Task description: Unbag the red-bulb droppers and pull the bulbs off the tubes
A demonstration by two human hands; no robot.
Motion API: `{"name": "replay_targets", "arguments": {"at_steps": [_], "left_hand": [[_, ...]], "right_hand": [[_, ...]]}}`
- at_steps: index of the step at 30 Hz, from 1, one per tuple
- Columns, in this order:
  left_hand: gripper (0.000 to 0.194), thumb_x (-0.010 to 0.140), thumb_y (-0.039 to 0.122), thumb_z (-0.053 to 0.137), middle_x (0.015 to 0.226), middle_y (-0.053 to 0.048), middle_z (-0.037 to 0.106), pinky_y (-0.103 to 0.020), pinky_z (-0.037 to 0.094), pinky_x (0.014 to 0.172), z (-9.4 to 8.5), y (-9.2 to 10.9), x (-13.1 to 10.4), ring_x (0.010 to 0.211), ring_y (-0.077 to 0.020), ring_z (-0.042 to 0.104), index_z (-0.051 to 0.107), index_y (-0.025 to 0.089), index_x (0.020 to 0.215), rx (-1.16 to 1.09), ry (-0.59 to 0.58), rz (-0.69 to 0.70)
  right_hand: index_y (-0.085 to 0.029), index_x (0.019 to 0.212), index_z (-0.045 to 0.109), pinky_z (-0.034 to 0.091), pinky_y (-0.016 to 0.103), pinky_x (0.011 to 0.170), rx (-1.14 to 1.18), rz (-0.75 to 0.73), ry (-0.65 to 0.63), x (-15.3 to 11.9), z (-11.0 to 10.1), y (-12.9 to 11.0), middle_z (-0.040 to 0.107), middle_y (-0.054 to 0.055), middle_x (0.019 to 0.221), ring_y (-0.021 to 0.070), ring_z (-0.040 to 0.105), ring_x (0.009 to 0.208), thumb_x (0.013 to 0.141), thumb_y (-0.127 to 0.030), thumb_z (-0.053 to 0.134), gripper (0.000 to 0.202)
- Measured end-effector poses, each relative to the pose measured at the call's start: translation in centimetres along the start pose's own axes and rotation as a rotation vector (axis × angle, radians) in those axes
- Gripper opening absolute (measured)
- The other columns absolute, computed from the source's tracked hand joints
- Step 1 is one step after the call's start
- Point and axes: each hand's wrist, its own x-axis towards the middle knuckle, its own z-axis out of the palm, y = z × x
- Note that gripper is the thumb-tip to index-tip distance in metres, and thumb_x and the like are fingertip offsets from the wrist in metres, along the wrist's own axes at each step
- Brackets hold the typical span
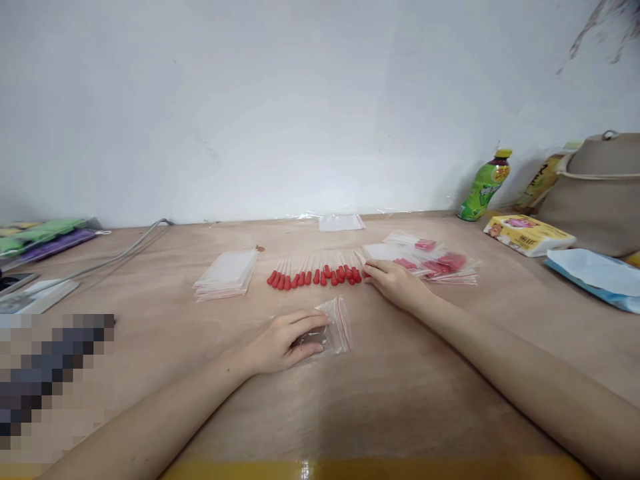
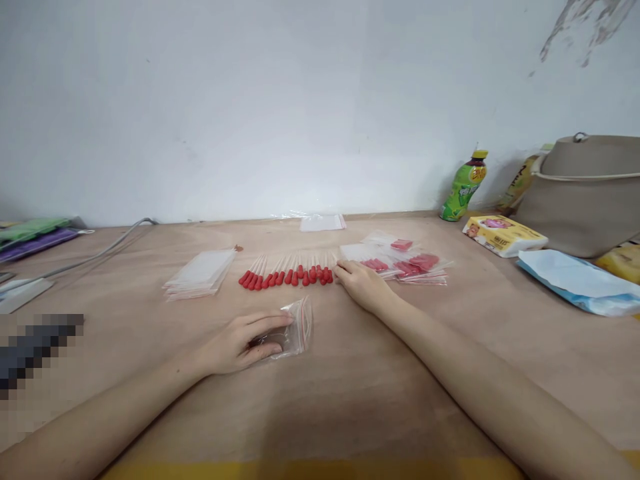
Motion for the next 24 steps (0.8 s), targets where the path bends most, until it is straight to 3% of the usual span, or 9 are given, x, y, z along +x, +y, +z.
{"name": "replay_targets", "arguments": {"at_steps": [5, 8, 11, 16, 18, 21, 24], "left_hand": [[0.038, 0.085, 0.030, 0.051, 0.118, -0.007, 0.057, -0.030, 0.045, 0.090, -0.1, 0.1, 0.1, 0.106, -0.0175, 0.055, 0.045, 0.020, 0.122, -0.027, -0.026, -0.070], [0.038, 0.085, 0.031, 0.051, 0.116, -0.007, 0.057, -0.030, 0.045, 0.089, -0.2, 0.2, 0.3, 0.104, -0.0172, 0.055, 0.044, 0.021, 0.122, -0.047, -0.028, -0.085], [0.037, 0.084, 0.031, 0.052, 0.115, -0.007, 0.057, -0.030, 0.044, 0.088, -0.1, 0.3, 0.4, 0.103, -0.0176, 0.055, 0.046, 0.021, 0.119, -0.056, -0.006, -0.090], [0.038, 0.083, 0.032, 0.054, 0.115, -0.008, 0.056, -0.032, 0.044, 0.089, -0.2, 0.5, 0.4, 0.103, -0.0188, 0.054, 0.044, 0.020, 0.118, -0.083, 0.015, -0.112], [0.038, 0.084, 0.032, 0.052, 0.115, -0.007, 0.056, -0.033, 0.044, 0.089, -0.3, 0.5, 0.4, 0.104, -0.0186, 0.054, 0.043, 0.021, 0.119, -0.093, 0.004, -0.122], [0.040, 0.087, 0.032, 0.048, 0.122, -0.008, 0.053, -0.034, 0.040, 0.094, -0.5, 0.5, 0.3, 0.110, -0.0182, 0.050, 0.040, 0.021, 0.124, -0.088, -0.025, -0.145], [0.050, 0.089, 0.035, 0.043, 0.136, -0.009, 0.040, -0.038, 0.034, 0.102, -0.8, 0.5, 0.3, 0.123, -0.0202, 0.039, 0.028, 0.022, 0.134, -0.042, -0.124, -0.177]], "right_hand": [[-0.014, 0.112, 0.052, 0.047, 0.038, 0.079, 0.067, -0.006, 0.037, 0.3, -1.5, -0.6, 0.056, 0.014, 0.111, 0.0243, 0.056, 0.095, 0.083, -0.029, 0.053, 0.032], [-0.015, 0.098, 0.058, 0.045, 0.036, 0.076, 0.220, 0.055, 0.136, 0.3, -2.9, -2.1, 0.059, 0.012, 0.097, 0.0216, 0.055, 0.087, 0.085, -0.031, 0.049, 0.022], [-0.016, 0.082, 0.060, 0.045, 0.030, 0.070, 0.492, 0.038, 0.132, -0.4, -3.9, -5.0, 0.058, 0.007, 0.079, 0.0162, 0.054, 0.077, 0.084, -0.031, 0.049, 0.019], [-0.019, 0.106, 0.056, 0.042, 0.034, 0.083, 0.611, -0.134, 0.073, -2.2, -4.4, -8.7, 0.056, 0.010, 0.107, 0.0185, 0.052, 0.096, 0.077, -0.042, 0.059, 0.037], [-0.021, 0.102, 0.059, 0.041, 0.035, 0.085, 0.588, -0.230, 0.012, -2.6, -4.2, -8.8, 0.056, 0.008, 0.110, 0.0187, 0.051, 0.099, 0.079, -0.040, 0.057, 0.031], [-0.020, 0.093, 0.062, 0.042, 0.032, 0.081, 0.573, -0.283, -0.036, -2.8, -3.9, -8.3, 0.063, 0.005, 0.098, 0.0168, 0.053, 0.095, 0.083, -0.032, 0.052, 0.019], [-0.020, 0.088, 0.063, 0.042, 0.033, 0.082, 0.576, -0.309, -0.044, -2.8, -3.8, -7.6, 0.066, 0.003, 0.086, 0.0156, 0.055, 0.091, 0.083, -0.027, 0.051, 0.015]]}}
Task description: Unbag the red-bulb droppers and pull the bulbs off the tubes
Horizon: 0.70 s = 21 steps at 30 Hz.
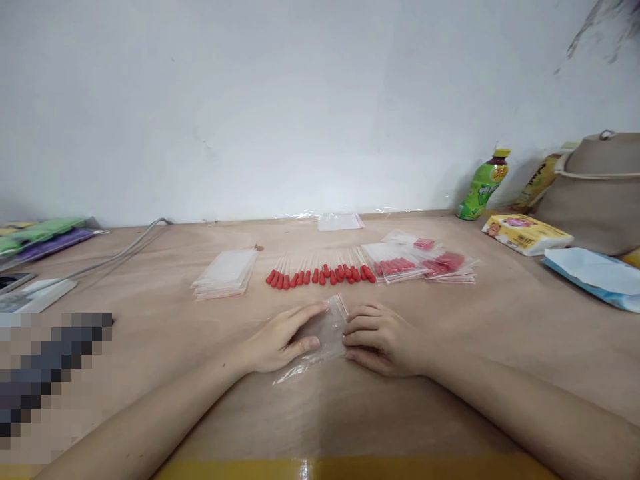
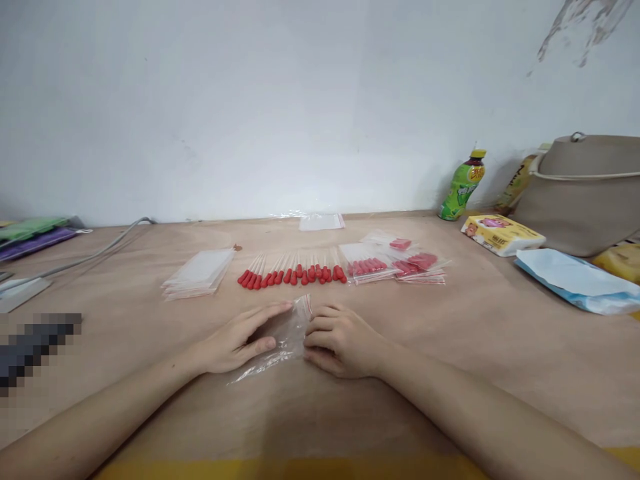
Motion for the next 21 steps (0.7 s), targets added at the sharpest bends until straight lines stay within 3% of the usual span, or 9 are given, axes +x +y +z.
{"name": "replay_targets", "arguments": {"at_steps": [3, 5, 8, 10, 12, 16, 18, 21], "left_hand": [[0.057, 0.088, 0.041, 0.041, 0.144, -0.011, 0.026, -0.049, 0.020, 0.107, -0.2, 0.1, 0.0, 0.133, -0.0262, 0.021, 0.023, 0.021, 0.138, 0.104, -0.103, -0.064], [0.055, 0.088, 0.043, 0.041, 0.144, -0.011, 0.025, -0.051, 0.017, 0.107, -0.2, 0.1, 0.1, 0.134, -0.0278, 0.018, 0.028, 0.021, 0.137, 0.127, -0.102, -0.091], [0.042, 0.090, 0.038, 0.038, 0.135, -0.009, 0.042, -0.043, 0.030, 0.103, 0.0, -0.2, 0.3, 0.125, -0.0232, 0.036, 0.043, 0.022, 0.127, 0.032, 0.055, -0.123], [0.033, 0.090, 0.034, 0.038, 0.117, -0.008, 0.055, -0.036, 0.041, 0.094, 0.2, -0.8, 0.5, 0.109, -0.0194, 0.051, 0.053, 0.020, 0.115, -0.058, 0.195, -0.181], [0.028, 0.086, 0.034, 0.045, 0.099, -0.007, 0.060, -0.032, 0.047, 0.079, 0.3, -1.4, 0.8, 0.089, -0.0173, 0.057, 0.056, 0.017, 0.106, -0.104, 0.282, -0.263], [0.029, 0.078, 0.034, 0.055, 0.080, -0.002, 0.056, -0.027, 0.045, 0.061, 0.1, -2.1, 1.1, 0.068, -0.0141, 0.053, 0.056, 0.016, 0.101, -0.116, 0.236, -0.395], [0.020, 0.078, 0.033, 0.054, 0.075, -0.001, 0.054, -0.025, 0.042, 0.058, -0.1, -1.9, 1.0, 0.065, -0.0133, 0.051, 0.058, 0.016, 0.089, -0.119, 0.197, -0.400], [0.014, 0.081, 0.030, 0.050, 0.074, -0.001, 0.054, -0.025, 0.041, 0.059, -0.1, -1.1, 0.9, 0.067, -0.0135, 0.050, 0.054, 0.016, 0.077, -0.099, 0.222, -0.324]], "right_hand": [[-0.022, 0.085, 0.064, 0.043, 0.034, 0.082, 0.006, -0.013, -0.021, -0.2, -0.3, 0.2, 0.067, 0.003, 0.087, 0.0160, 0.056, 0.089, 0.083, -0.026, 0.050, 0.015], [-0.023, 0.085, 0.065, 0.044, 0.034, 0.080, 0.022, -0.013, -0.022, -0.3, -0.3, 0.2, 0.067, 0.004, 0.088, 0.0163, 0.057, 0.088, 0.084, -0.026, 0.049, 0.016], [-0.023, 0.085, 0.065, 0.045, 0.032, 0.076, 0.057, -0.001, -0.011, -0.3, 0.0, 0.2, 0.067, 0.004, 0.087, 0.0155, 0.059, 0.085, 0.083, -0.026, 0.049, 0.016], [-0.022, 0.086, 0.064, 0.045, 0.030, 0.074, 0.066, 0.008, 0.011, -0.3, 0.0, 0.5, 0.067, 0.004, 0.087, 0.0141, 0.059, 0.081, 0.083, -0.026, 0.050, 0.015], [-0.022, 0.089, 0.064, 0.044, 0.029, 0.073, 0.016, 0.036, 0.073, -0.3, -0.3, 1.1, 0.066, 0.004, 0.087, 0.0138, 0.058, 0.079, 0.082, -0.026, 0.051, 0.015], [-0.020, 0.090, 0.063, 0.039, 0.035, 0.078, -0.308, 0.293, 0.272, -0.9, -2.4, 3.7, 0.064, 0.006, 0.091, 0.0192, 0.055, 0.087, 0.076, -0.016, 0.049, 0.020], [-0.021, 0.099, 0.061, 0.036, 0.040, 0.081, -0.486, 0.466, 0.253, -1.5, -3.7, 5.2, 0.060, 0.008, 0.101, 0.0241, 0.051, 0.096, 0.068, -0.013, 0.049, 0.034], [-0.018, 0.108, 0.057, 0.029, 0.048, 0.090, -0.626, 0.566, 0.118, -2.4, -4.8, 7.0, 0.054, 0.012, 0.116, 0.0294, 0.046, 0.108, 0.062, -0.015, 0.050, 0.047]]}}
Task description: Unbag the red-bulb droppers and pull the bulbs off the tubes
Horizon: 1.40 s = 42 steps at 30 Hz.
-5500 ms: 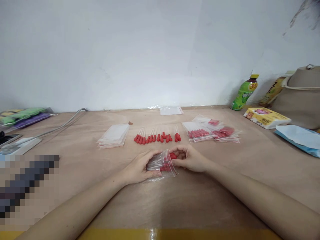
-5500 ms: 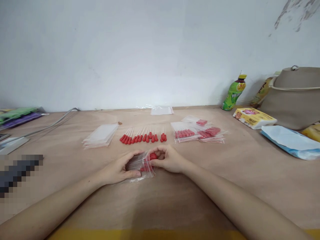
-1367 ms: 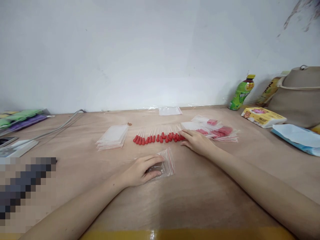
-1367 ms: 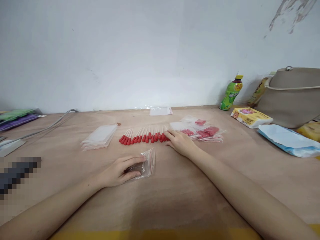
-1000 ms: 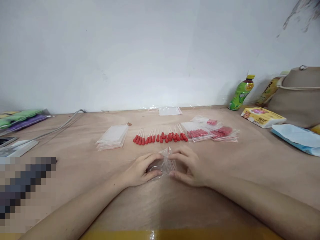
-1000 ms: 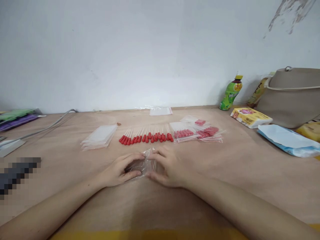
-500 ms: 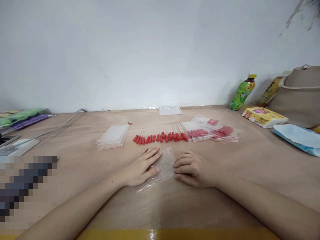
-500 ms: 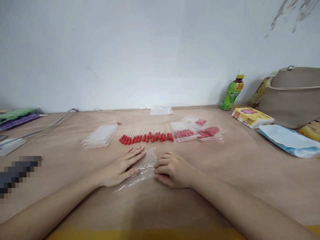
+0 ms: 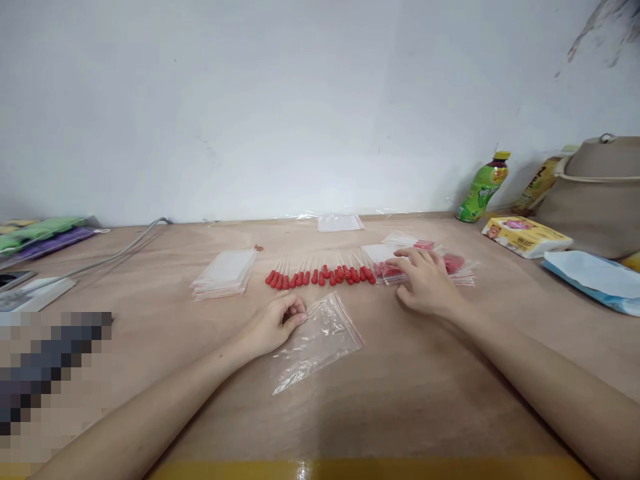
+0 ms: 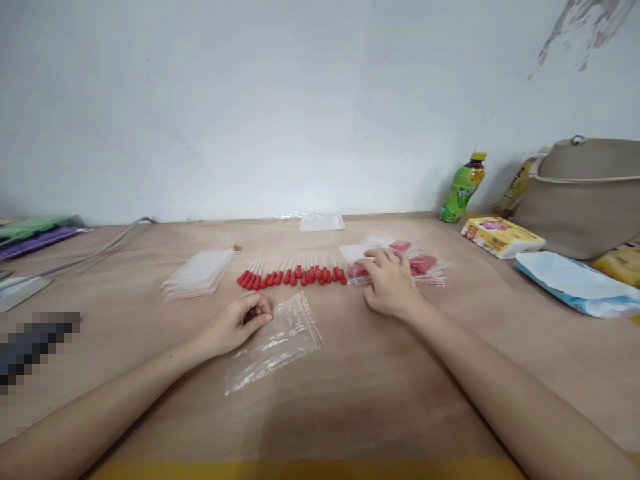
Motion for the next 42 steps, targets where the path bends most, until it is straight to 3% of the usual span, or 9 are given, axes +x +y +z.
{"name": "replay_targets", "arguments": {"at_steps": [6, 12, 16, 23, 27, 30, 33, 37, 42], "left_hand": [[0.012, 0.085, 0.030, 0.042, 0.073, 0.001, 0.054, -0.023, 0.041, 0.059, -1.4, -1.0, 0.7, 0.065, -0.0122, 0.053, 0.046, 0.018, 0.086, -0.065, 0.290, 0.041], [0.022, 0.078, 0.027, 0.051, 0.072, 0.004, 0.051, -0.021, 0.039, 0.049, -7.9, -7.2, 2.2, 0.051, -0.0099, 0.055, 0.038, 0.020, 0.095, -0.002, 0.736, -0.272], [0.019, 0.077, 0.023, 0.052, 0.076, 0.002, 0.052, -0.021, 0.038, 0.053, -10.6, -10.5, 1.3, 0.059, -0.0112, 0.056, 0.041, 0.017, 0.091, 0.237, 0.727, -0.480], [0.016, 0.078, 0.021, 0.050, 0.082, -0.001, 0.054, -0.028, 0.039, 0.064, -10.6, -11.6, 0.4, 0.069, -0.0152, 0.052, 0.048, 0.016, 0.093, 0.392, 0.688, -0.479], [0.020, 0.080, 0.026, 0.048, 0.098, -0.009, 0.051, -0.041, 0.035, 0.085, -10.6, -10.9, 0.9, 0.099, -0.0266, 0.046, 0.053, 0.015, 0.096, 0.511, 0.812, -0.442], [0.023, 0.081, 0.029, 0.048, 0.103, -0.010, 0.051, -0.040, 0.033, 0.089, -9.8, -9.3, 1.4, 0.103, -0.0265, 0.045, 0.054, 0.016, 0.098, 0.546, 0.882, -0.340], [0.022, 0.081, 0.033, 0.050, 0.082, -0.003, 0.056, -0.028, 0.041, 0.068, -7.3, -6.4, 1.6, 0.074, -0.0169, 0.053, 0.053, 0.018, 0.096, 0.350, 0.729, -0.148], [0.024, 0.082, 0.040, 0.048, 0.057, 0.004, 0.046, -0.022, 0.037, 0.050, -2.4, -1.8, 1.0, 0.051, -0.0105, 0.046, 0.053, 0.018, 0.088, -0.035, 0.264, -0.049], [0.037, 0.081, 0.044, 0.052, 0.065, 0.003, 0.053, -0.025, 0.046, 0.051, 0.6, 1.1, -0.2, 0.053, -0.0112, 0.055, 0.044, 0.018, 0.105, -0.498, -0.032, -0.159]], "right_hand": [[-0.015, 0.106, 0.057, 0.031, 0.041, 0.089, -0.067, -0.033, -0.156, 0.0, 0.7, 1.1, 0.063, 0.011, 0.106, 0.0241, 0.056, 0.096, 0.078, -0.015, 0.041, 0.032], [-0.015, 0.084, 0.057, 0.034, 0.030, 0.065, -0.145, 0.016, -0.136, 0.2, 0.2, 1.4, 0.065, 0.009, 0.079, 0.0214, 0.059, 0.073, 0.083, -0.021, 0.042, 0.017], [-0.017, 0.073, 0.057, 0.029, 0.029, 0.059, -0.208, -0.057, -0.124, 0.6, -1.1, 1.3, 0.064, 0.007, 0.077, 0.0189, 0.057, 0.069, 0.081, -0.017, 0.042, 0.017], [-0.019, 0.063, 0.060, 0.026, 0.027, 0.050, -0.199, -0.090, -0.478, 0.7, -5.1, -2.4, 0.066, 0.007, 0.070, 0.0212, 0.058, 0.063, 0.069, -0.012, 0.052, 0.013], [-0.020, 0.059, 0.058, 0.030, 0.024, 0.048, 0.188, -0.138, -0.547, -0.1, -5.5, -5.2, 0.063, 0.002, 0.063, 0.0158, 0.056, 0.058, 0.063, -0.016, 0.060, 0.006], [-0.022, 0.079, 0.060, 0.035, 0.021, 0.049, 0.535, -0.035, -0.465, -0.5, -4.2, -7.2, 0.063, -0.003, 0.063, 0.0119, 0.056, 0.056, 0.067, -0.016, 0.059, 0.014], [-0.018, 0.099, 0.055, 0.039, 0.021, 0.051, 0.765, 0.112, -0.435, -0.5, -2.4, -9.5, 0.065, -0.002, 0.065, 0.0121, 0.058, 0.057, 0.070, -0.018, 0.060, 0.030], [-0.015, 0.118, 0.045, 0.040, 0.022, 0.051, 0.953, 0.167, -0.432, 0.0, -0.8, -12.0, 0.064, -0.002, 0.063, 0.0124, 0.059, 0.057, 0.076, -0.017, 0.054, 0.043], [-0.020, 0.094, 0.060, 0.044, 0.026, 0.064, 1.007, -0.068, -0.324, 0.7, -1.1, -12.2, 0.064, 0.000, 0.076, 0.0117, 0.058, 0.066, 0.082, -0.017, 0.048, 0.017]]}}
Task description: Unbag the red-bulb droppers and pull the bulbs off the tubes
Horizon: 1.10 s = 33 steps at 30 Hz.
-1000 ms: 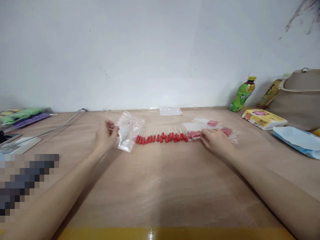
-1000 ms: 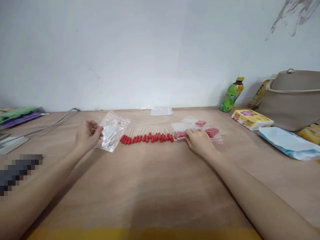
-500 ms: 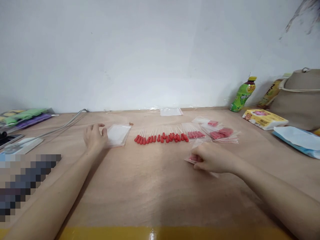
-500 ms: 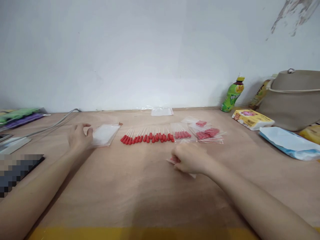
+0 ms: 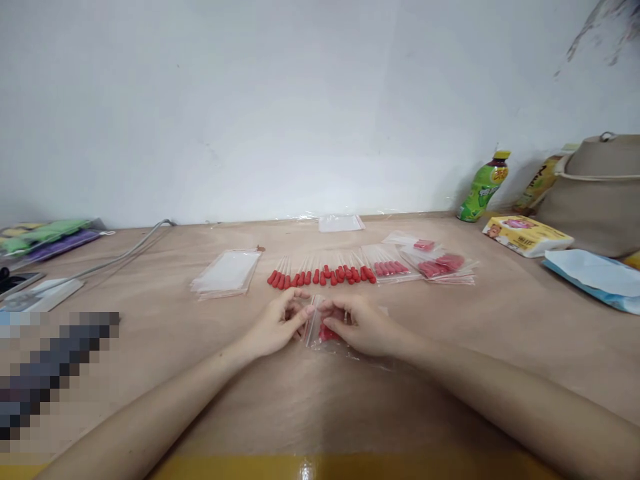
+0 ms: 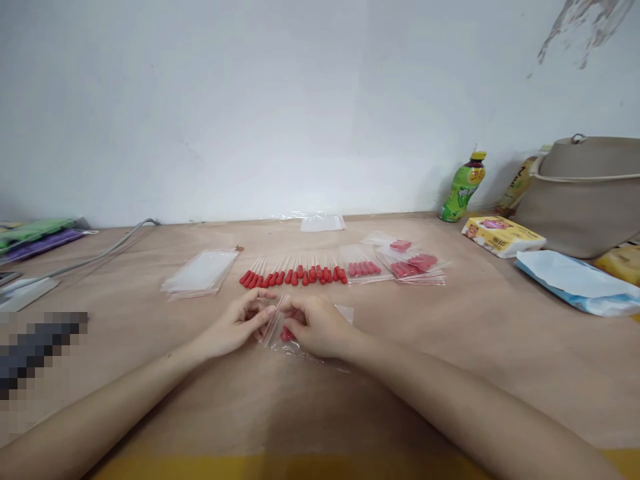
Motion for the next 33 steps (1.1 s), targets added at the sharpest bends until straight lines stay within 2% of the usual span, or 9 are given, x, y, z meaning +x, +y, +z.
{"name": "replay_targets", "arguments": {"at_steps": [2, 5, 8, 11, 15, 19, 22, 28, 33], "left_hand": [[0.043, 0.076, 0.043, 0.058, 0.066, 0.003, 0.054, -0.026, 0.047, 0.052, 0.2, 0.1, -0.1, 0.052, -0.0109, 0.055, 0.042, 0.016, 0.106, -0.096, -0.012, -0.077], [0.049, 0.070, 0.037, 0.067, 0.064, 0.005, 0.055, -0.025, 0.047, 0.053, 0.1, 0.2, 0.2, 0.048, -0.0083, 0.054, 0.041, 0.015, 0.106, -0.232, 0.001, -0.186], [0.055, 0.064, 0.028, 0.073, 0.065, 0.005, 0.058, -0.024, 0.047, 0.055, 0.3, 0.4, 0.4, 0.049, -0.0075, 0.055, 0.041, 0.016, 0.106, -0.352, 0.016, -0.289], [0.065, 0.057, 0.024, 0.078, 0.063, 0.005, 0.059, -0.024, 0.048, 0.058, 0.4, 0.7, 0.4, 0.056, -0.0103, 0.059, 0.039, 0.016, 0.108, -0.404, 0.031, -0.340], [0.072, 0.051, 0.022, 0.082, 0.059, 0.004, 0.061, -0.025, 0.047, 0.062, 0.5, 0.9, 0.2, 0.060, -0.0122, 0.060, 0.039, 0.013, 0.108, -0.475, 0.027, -0.362], [0.067, 0.051, 0.020, 0.082, 0.059, 0.004, 0.062, -0.021, 0.044, 0.063, 0.6, 0.9, 0.3, 0.058, -0.0094, 0.060, 0.042, 0.012, 0.104, -0.521, 0.012, -0.367], [0.062, 0.052, 0.021, 0.082, 0.055, 0.007, 0.060, -0.018, 0.041, 0.059, 0.5, 0.7, 0.4, 0.052, -0.0058, 0.055, 0.046, 0.011, 0.101, -0.514, -0.048, -0.342], [0.058, 0.056, 0.024, 0.079, 0.056, 0.007, 0.059, -0.016, 0.035, 0.053, 0.4, 0.8, 0.5, 0.049, -0.0041, 0.050, 0.047, 0.011, 0.103, -0.450, -0.167, -0.273], [0.053, 0.057, 0.024, 0.079, 0.055, 0.008, 0.056, -0.017, 0.032, 0.051, 0.4, 0.8, 0.4, 0.049, -0.0039, 0.048, 0.049, 0.012, 0.098, -0.385, -0.204, -0.242]], "right_hand": [[-0.020, 0.086, 0.063, 0.044, 0.031, 0.073, -0.148, -0.056, 0.050, -0.3, -0.5, 0.3, 0.063, 0.003, 0.082, 0.0155, 0.057, 0.077, 0.078, -0.024, 0.057, 0.011], [-0.019, 0.095, 0.062, 0.042, 0.035, 0.080, -0.240, -0.067, 0.071, -0.8, -0.9, 1.4, 0.060, 0.007, 0.096, 0.0199, 0.054, 0.089, 0.071, -0.035, 0.067, 0.030], [-0.019, 0.103, 0.059, 0.043, 0.034, 0.079, -0.217, -0.080, 0.026, -1.0, -0.8, 2.3, 0.058, 0.008, 0.099, 0.0193, 0.053, 0.090, 0.069, -0.037, 0.068, 0.040], [-0.020, 0.101, 0.059, 0.041, 0.035, 0.080, -0.235, -0.113, 0.055, -0.7, -0.8, 2.4, 0.059, 0.006, 0.095, 0.0184, 0.053, 0.088, 0.072, -0.038, 0.066, 0.034], [-0.021, 0.100, 0.061, 0.036, 0.037, 0.085, -0.296, -0.240, 0.134, 0.0, -0.7, 1.9, 0.060, 0.006, 0.098, 0.0177, 0.051, 0.094, 0.081, -0.025, 0.055, 0.019], [-0.023, 0.095, 0.064, 0.033, 0.037, 0.086, -0.390, -0.367, 0.152, 0.7, -0.4, 1.4, 0.059, 0.006, 0.104, 0.0176, 0.049, 0.096, 0.085, -0.020, 0.048, 0.019], [-0.026, 0.090, 0.066, 0.031, 0.039, 0.086, -0.500, -0.429, 0.155, 1.2, -0.3, 1.3, 0.060, 0.004, 0.103, 0.0178, 0.049, 0.095, 0.083, -0.017, 0.049, 0.021], [-0.027, 0.080, 0.065, 0.025, 0.039, 0.092, -0.629, -0.640, 0.251, 1.6, -0.2, 2.2, 0.064, -0.002, 0.092, 0.0166, 0.049, 0.093, 0.080, -0.021, 0.053, 0.013], [-0.026, 0.075, 0.063, 0.025, 0.038, 0.090, -0.628, -0.692, 0.292, 1.4, 0.0, 2.8, 0.066, -0.005, 0.085, 0.0151, 0.050, 0.090, 0.081, -0.021, 0.053, 0.012]]}}
